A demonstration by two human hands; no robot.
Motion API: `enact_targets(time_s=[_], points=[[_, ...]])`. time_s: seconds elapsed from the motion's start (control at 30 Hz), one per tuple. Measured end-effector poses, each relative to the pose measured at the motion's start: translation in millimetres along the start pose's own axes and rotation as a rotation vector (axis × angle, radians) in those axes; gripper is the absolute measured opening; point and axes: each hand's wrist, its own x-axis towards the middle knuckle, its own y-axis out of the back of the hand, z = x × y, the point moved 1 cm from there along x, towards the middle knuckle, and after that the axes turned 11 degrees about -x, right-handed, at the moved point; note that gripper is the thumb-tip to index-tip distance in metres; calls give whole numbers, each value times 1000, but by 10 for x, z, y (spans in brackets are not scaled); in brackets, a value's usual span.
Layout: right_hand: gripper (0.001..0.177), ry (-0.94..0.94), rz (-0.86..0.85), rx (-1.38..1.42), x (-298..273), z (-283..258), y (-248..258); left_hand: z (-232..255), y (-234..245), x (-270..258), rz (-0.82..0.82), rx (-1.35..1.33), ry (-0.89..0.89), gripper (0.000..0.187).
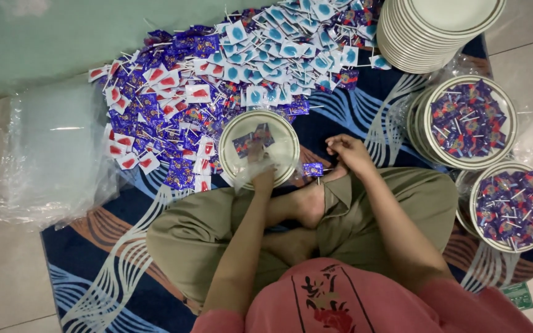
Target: The person picks up wrapped lollipops from a pile on the floor, places them onto small plastic covers, and then stacks the covers onto paper plates.
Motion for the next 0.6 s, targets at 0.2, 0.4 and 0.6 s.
enact_targets(time_s=[0.2,0.4,0.6], points=[[27,36,-27,-3,210,46,30,-136,49,-350,-144,2101,-360,38],[24,97,40,-263,617,-112,78,1243,-1207,-78,-170,1674,382,38],[58,284,128,-619,772,-733,28,-138,151,-342,-272,1507,830,63]])
